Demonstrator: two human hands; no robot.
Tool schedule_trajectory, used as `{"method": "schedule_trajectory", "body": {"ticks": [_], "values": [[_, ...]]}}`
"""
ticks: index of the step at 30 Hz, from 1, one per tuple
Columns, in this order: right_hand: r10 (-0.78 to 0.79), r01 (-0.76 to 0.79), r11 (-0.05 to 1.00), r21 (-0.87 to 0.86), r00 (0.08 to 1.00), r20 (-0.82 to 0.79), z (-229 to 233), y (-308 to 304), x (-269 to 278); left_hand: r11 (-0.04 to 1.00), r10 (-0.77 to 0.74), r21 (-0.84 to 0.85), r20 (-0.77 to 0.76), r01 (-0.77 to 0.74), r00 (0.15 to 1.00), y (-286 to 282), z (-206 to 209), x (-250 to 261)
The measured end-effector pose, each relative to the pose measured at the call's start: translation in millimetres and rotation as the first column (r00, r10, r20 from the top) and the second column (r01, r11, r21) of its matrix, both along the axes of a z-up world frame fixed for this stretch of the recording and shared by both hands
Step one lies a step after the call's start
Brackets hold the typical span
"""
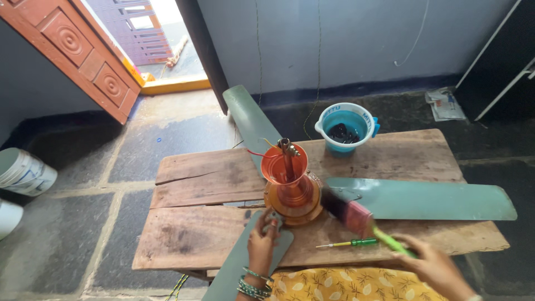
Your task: The person cleans the ceiling fan blades with a brush, then uses a screwdriver to remove screws and detach the blades from the fan motor. The blades are placed on the wooden table after removal.
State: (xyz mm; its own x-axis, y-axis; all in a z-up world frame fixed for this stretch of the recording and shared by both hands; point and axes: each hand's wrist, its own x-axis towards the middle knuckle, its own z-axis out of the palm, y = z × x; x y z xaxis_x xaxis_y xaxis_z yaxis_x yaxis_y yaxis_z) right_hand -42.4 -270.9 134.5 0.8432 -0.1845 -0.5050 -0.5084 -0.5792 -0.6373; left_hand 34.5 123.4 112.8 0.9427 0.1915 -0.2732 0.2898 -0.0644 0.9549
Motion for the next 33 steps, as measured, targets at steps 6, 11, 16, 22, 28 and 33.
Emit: {"method": "schedule_trajectory", "body": {"ticks": [6, 11, 16, 22, 28, 33], "values": [[0.123, -0.091, 0.979, -0.184, 0.977, 0.174, 129.5, 2.9, 6.7, 0.901, -0.146, 0.432, 0.394, -0.043, 0.907, -14.3, 45.2, 30.4], [0.534, -0.346, 0.666, -0.661, 0.84, 0.098, 215.0, 94.3, 33.4, 0.891, -0.09, 0.44, 0.407, -0.109, 0.909, -34.7, 43.5, 38.3], [0.646, -0.19, 0.56, -0.807, 0.71, 0.281, 257.9, 134.0, 48.8, 0.905, -0.074, 0.426, 0.137, 0.009, 0.988, -34.6, 47.3, 34.9], [0.418, -0.084, 0.531, -0.843, 0.891, 0.175, 275.7, 106.7, 25.4, 0.866, -0.145, 0.489, 0.444, -0.103, 0.884, -27.3, 45.4, 44.1], [0.387, -0.119, 0.649, -0.752, 0.902, 0.19, 250.9, 93.3, 42.8, 0.917, -0.094, 0.398, 0.194, 0.009, 0.976, -29.0, 65.3, 42.6], [0.03, 0.228, 0.917, -0.327, 0.779, 0.627, 233.9, 82.9, 46.8, 0.883, -0.071, 0.468, 0.23, -0.046, 0.971, -18.4, 84.7, 44.2]]}}
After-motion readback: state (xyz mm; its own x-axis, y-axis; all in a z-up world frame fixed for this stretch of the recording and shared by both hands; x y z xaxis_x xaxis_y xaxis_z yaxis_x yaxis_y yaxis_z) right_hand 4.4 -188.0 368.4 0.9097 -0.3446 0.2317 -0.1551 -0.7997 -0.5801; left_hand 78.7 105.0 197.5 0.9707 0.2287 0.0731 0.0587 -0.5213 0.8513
